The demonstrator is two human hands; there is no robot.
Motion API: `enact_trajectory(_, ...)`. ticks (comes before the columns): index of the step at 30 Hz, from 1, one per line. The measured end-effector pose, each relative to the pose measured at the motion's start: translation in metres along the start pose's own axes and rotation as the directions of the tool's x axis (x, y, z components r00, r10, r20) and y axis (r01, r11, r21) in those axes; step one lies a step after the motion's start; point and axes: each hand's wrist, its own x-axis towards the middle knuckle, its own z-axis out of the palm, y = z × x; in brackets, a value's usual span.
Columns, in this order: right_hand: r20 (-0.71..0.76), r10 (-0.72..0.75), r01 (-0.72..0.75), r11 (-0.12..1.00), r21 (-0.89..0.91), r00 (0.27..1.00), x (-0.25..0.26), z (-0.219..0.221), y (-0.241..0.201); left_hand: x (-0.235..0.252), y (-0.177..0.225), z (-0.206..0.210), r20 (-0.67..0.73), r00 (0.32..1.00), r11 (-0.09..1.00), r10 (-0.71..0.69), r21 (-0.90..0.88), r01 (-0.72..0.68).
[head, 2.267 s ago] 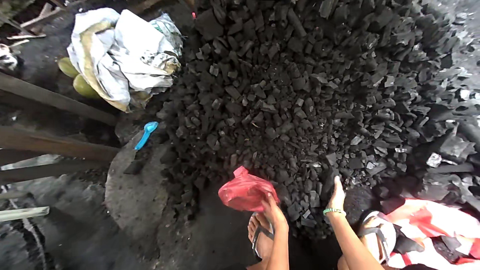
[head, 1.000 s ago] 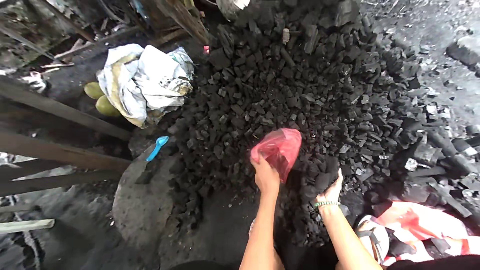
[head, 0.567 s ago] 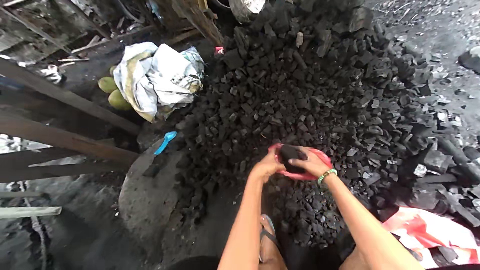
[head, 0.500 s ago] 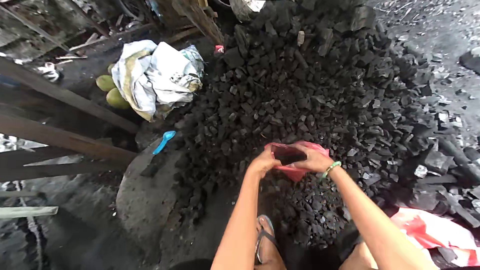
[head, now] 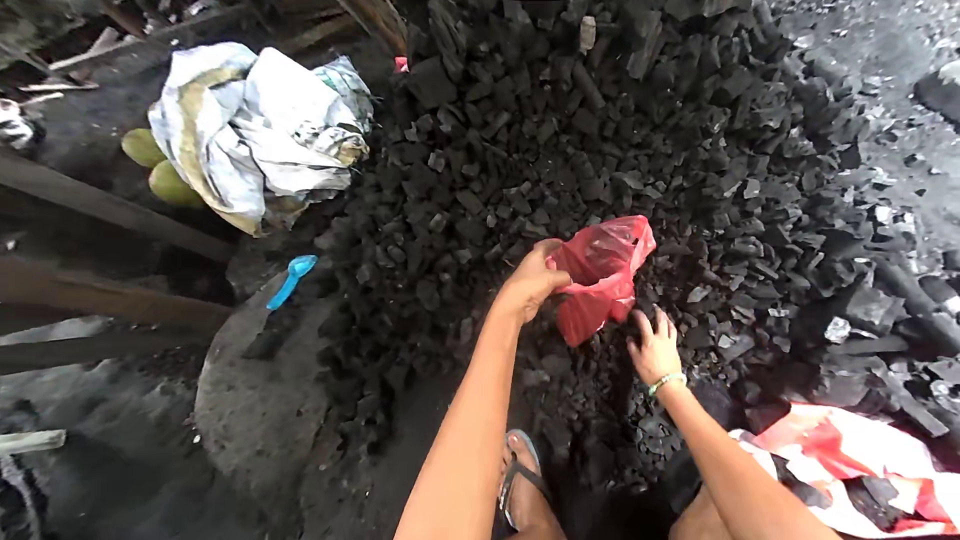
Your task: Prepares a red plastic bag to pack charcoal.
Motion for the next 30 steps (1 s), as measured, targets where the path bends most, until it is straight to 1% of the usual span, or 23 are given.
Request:
enact_trajectory(2, 0.007, -0.039, 0.039, 0.999, 0.02, 0.999, -0.024, 0.009, 0.005, 0.007, -0.007, 0.001, -0.018, 0.999, 0.997, 0.039, 0.069, -0.038)
enact_trajectory(3, 0.041, -0.054, 0.052, 0.998, 0.033, 0.998, -0.036, 0.011, 0.009, 0.009, -0.014, 0.001, -0.019, 0.999, 0.994, 0.045, 0.105, -0.042)
enact_trajectory(5, 0.137, -0.046, 0.034, 0.996, 0.085, 0.99, -0.054, 0.011, 0.019, 0.012, -0.028, 0.002, -0.024, 0.998, 0.986, 0.058, 0.16, -0.053)
enact_trajectory(7, 0.15, -0.029, -0.002, 0.979, 0.202, 0.988, -0.068, 0.009, 0.028, 0.01, -0.044, 0.003, -0.054, 0.989, 0.978, 0.141, 0.162, -0.131)
enact_trajectory(8, 0.08, -0.011, -0.011, 0.965, 0.262, 0.997, -0.074, 0.008, 0.032, 0.007, -0.053, 0.005, -0.105, 0.973, 0.975, 0.204, 0.113, -0.192)
enact_trajectory(9, -0.032, 0.032, -0.021, 0.953, 0.301, 0.999, -0.076, 0.005, 0.036, 0.002, -0.062, 0.009, -0.204, 0.945, 0.966, 0.257, 0.035, -0.256)
enact_trajectory(10, -0.134, 0.098, -0.052, 0.949, 0.31, 0.986, -0.073, -0.002, 0.039, -0.003, -0.07, 0.013, -0.334, 0.902, 0.95, 0.275, -0.052, -0.309)
enact_trajectory(11, -0.2, 0.17, -0.105, 0.949, 0.298, 0.965, -0.067, -0.012, 0.043, -0.008, -0.078, 0.018, -0.466, 0.852, 0.933, 0.239, -0.133, -0.334)
enact_trajectory(12, -0.225, 0.232, -0.171, 0.95, 0.26, 0.946, -0.058, -0.022, 0.047, -0.012, -0.089, 0.02, -0.565, 0.809, 0.924, 0.161, -0.202, -0.324)
enact_trajectory(13, -0.225, 0.269, -0.226, 0.953, 0.2, 0.936, -0.047, -0.03, 0.053, -0.014, -0.103, 0.022, -0.62, 0.78, 0.928, 0.081, -0.238, -0.286)
enact_trajectory(14, -0.204, 0.297, -0.272, 0.952, 0.143, 0.933, -0.034, -0.037, 0.058, -0.015, -0.121, 0.023, -0.637, 0.771, 0.95, 0.022, -0.227, -0.215)
enact_trajectory(15, -0.158, 0.324, -0.31, 0.945, 0.103, 0.933, -0.022, -0.042, 0.063, -0.016, -0.14, 0.025, -0.621, 0.784, 0.98, -0.008, -0.16, -0.117)
enact_trajectory(16, -0.109, 0.349, -0.342, 0.936, 0.08, 0.931, -0.014, -0.044, 0.064, -0.019, -0.158, 0.03, -0.578, 0.815, 0.999, -0.036, -0.043, 0.013)
enact_trajectory(17, -0.073, 0.369, -0.364, 0.929, 0.072, 0.927, -0.011, -0.044, 0.065, -0.022, -0.171, 0.039, -0.523, 0.848, 0.985, -0.09, 0.077, 0.152)
enact_trajectory(18, -0.06, 0.368, -0.363, 0.928, 0.08, 0.928, -0.011, -0.041, 0.066, -0.025, -0.181, 0.052, -0.458, 0.875, 0.949, -0.159, 0.174, 0.263)
enact_trajectory(19, -0.067, 0.343, -0.336, 0.937, 0.096, 0.937, -0.015, -0.037, 0.069, -0.028, -0.188, 0.067, -0.41, 0.888, 0.904, -0.208, 0.266, 0.334)
enact_trajectory(20, -0.087, 0.299, -0.288, 0.95, 0.12, 0.95, -0.021, -0.032, 0.072, -0.032, -0.193, 0.083, -0.386, 0.894, 0.858, -0.227, 0.355, 0.371)
enact_trajectory(21, -0.096, 0.267, -0.251, 0.956, 0.149, 0.959, -0.027, -0.028, 0.072, -0.036, -0.197, 0.098, -0.388, 0.895, 0.814, -0.221, 0.433, 0.388)
enact_trajectory(23, -0.113, 0.277, -0.237, 0.931, 0.276, 0.954, -0.039, -0.026, 0.069, -0.048, -0.205, 0.123, -0.398, 0.901, 0.775, -0.175, 0.508, 0.375)
enact_trajectory(24, -0.137, 0.293, -0.233, 0.912, 0.338, 0.946, -0.044, -0.024, 0.066, -0.055, -0.207, 0.132, -0.382, 0.91, 0.754, -0.163, 0.546, 0.364)
enact_trajectory(26, -0.169, 0.312, -0.232, 0.899, 0.371, 0.935, -0.052, -0.023, 0.054, -0.067, -0.212, 0.145, -0.319, 0.933, 0.705, -0.165, 0.624, 0.338)
enact_trajectory(28, -0.144, 0.319, -0.256, 0.906, 0.338, 0.937, -0.063, -0.021, 0.04, -0.076, -0.213, 0.154, -0.279, 0.949, 0.715, -0.145, 0.634, 0.296)
enact_trajectory(30, -0.178, 0.289, -0.216, 0.915, 0.341, 0.941, -0.077, -0.013, 0.031, -0.084, -0.215, 0.161, -0.29, 0.956, 0.763, -0.041, 0.609, 0.218)
